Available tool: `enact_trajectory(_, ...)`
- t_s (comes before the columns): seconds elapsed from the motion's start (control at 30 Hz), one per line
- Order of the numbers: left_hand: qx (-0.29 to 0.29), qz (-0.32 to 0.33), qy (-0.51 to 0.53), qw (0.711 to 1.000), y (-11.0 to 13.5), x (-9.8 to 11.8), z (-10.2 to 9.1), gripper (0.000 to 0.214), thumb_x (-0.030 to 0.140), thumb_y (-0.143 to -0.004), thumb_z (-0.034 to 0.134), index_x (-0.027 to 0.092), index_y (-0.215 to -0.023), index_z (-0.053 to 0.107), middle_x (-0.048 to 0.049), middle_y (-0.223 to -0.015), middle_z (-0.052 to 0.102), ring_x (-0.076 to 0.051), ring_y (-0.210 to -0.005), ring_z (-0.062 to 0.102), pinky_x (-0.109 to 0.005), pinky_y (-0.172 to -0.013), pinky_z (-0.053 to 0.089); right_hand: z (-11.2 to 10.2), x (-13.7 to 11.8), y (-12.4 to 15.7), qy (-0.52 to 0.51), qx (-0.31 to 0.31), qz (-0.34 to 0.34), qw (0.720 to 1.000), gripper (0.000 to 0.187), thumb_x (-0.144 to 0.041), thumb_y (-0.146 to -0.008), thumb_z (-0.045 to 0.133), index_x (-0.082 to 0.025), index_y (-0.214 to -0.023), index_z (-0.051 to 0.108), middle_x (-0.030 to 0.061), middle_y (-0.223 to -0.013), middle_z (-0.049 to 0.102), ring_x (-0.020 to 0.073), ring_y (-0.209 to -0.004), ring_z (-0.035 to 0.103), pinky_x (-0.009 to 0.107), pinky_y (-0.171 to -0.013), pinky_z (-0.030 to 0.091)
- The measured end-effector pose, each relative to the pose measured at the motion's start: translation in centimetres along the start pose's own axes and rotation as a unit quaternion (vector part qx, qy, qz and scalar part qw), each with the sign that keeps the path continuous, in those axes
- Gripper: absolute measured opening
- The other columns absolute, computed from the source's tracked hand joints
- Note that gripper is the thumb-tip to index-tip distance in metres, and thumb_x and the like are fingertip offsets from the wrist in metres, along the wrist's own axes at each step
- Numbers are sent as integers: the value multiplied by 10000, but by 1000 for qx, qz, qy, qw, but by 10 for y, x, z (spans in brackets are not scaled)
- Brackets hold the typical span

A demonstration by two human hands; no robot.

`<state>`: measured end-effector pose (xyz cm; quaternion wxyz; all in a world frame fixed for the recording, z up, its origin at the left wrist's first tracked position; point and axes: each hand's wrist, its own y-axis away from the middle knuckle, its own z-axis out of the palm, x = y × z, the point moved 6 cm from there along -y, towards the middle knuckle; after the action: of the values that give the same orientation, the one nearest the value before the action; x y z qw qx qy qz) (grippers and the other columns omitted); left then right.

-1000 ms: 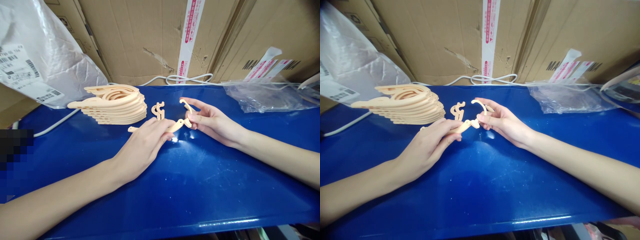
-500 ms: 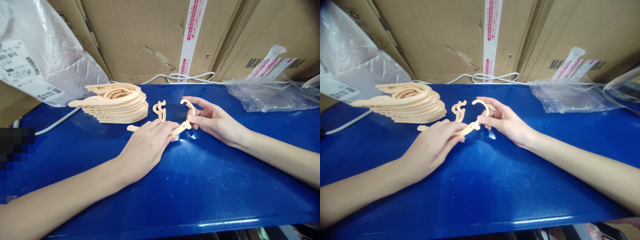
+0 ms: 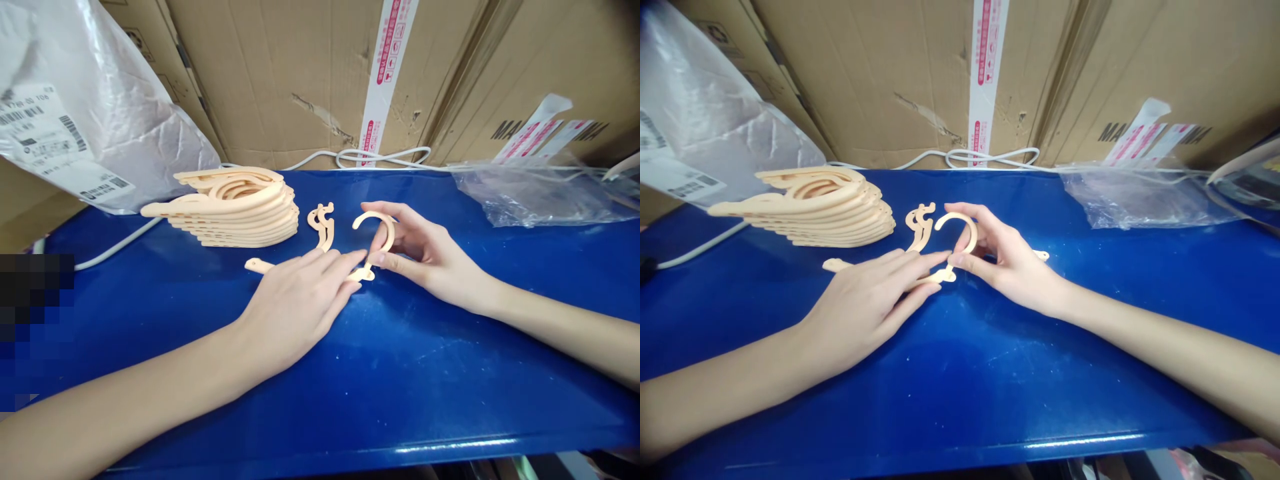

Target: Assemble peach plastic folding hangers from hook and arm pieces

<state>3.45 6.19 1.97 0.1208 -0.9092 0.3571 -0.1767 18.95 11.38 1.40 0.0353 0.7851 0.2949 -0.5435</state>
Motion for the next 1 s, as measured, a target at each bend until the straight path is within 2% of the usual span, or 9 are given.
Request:
enact_trajectory(0.13,-81,-135,191,969,1,-5,3,206,284,-1026,493,228,-1154,645,8,-984,717,-196,-838,688,-324,-695,504,-24,-10,-4,99,81,-12,992,437,-508,-984,528,-246,-1334,532,-11,-773,658,175,-686,620,349,-699,531)
enact_trajectory(0.2,-115,-224,341,906,1,-10,9,154,331,-981,572,229,-1078,634,28,-908,698,-161,-734,671,-277,-597,519,-41,-14,-8,251,126,-18,960,449,-567,-978,496,-236,-1271,574,32,-813,686,210,-706,627,380,-698,504)
enact_trajectory(0.23,-123,-259,414,864,1,-12,12,142,326,-957,607,213,-1041,629,25,-891,690,-148,-711,665,-251,-554,526,-48,-15,-10,353,130,-17,926,471,-605,-953,514,-230,-1221,608,67,-872,707,241,-756,644,397,-699,490)
enact_trajectory(0.33,-133,-325,563,748,-2,-17,18,106,258,-947,633,153,-937,644,-2,-874,693,-110,-697,662,-188,-532,560,-57,-3,-14,543,80,18,836,551,-711,-895,507,-219,-1058,692,144,-1047,712,337,-943,660,416,-689,474)
enact_trajectory(0.43,-128,-357,620,687,-2,-24,21,144,237,-960,648,122,-886,695,-22,-862,728,-89,-714,691,-165,-625,602,-56,13,-13,548,11,32,836,390,-569,-924,524,-224,-930,707,115,-1019,703,300,-899,667,388,-683,471)
enact_trajectory(0.53,-110,-370,641,663,0,-29,22,137,250,-936,702,122,-898,736,-39,-883,760,-110,-765,727,-167,-674,624,-54,12,-9,464,4,11,886,208,-385,-908,542,-220,-853,656,75,-899,701,235,-789,656,352,-675,463)
enact_trajectory(0.67,-93,-375,654,650,1,-29,22,127,239,-932,713,130,-880,754,-40,-868,769,-116,-742,735,-160,-641,626,-46,-5,0,330,7,-30,943,147,-369,-929,565,-223,-915,572,19,-810,690,169,-678,624,296,-625,464)
enact_trajectory(0.83,-84,-371,659,649,0,-33,22,108,262,-929,718,171,-949,772,-39,-990,770,-112,-754,737,-166,-649,637,-18,-24,14,344,-54,-135,928,31,-245,-915,550,-222,-907,530,-33,-706,628,103,-509,524,240,-500,395)
enact_trajectory(1.0,-65,-387,676,623,1,-35,23,70,236,-926,710,182,-908,751,-33,-778,758,-134,-691,741,-178,-610,640,-6,-24,20,400,-65,-184,896,143,-311,-989,510,-207,-927,588,9,-816,712,115,-543,596,264,-490,389)
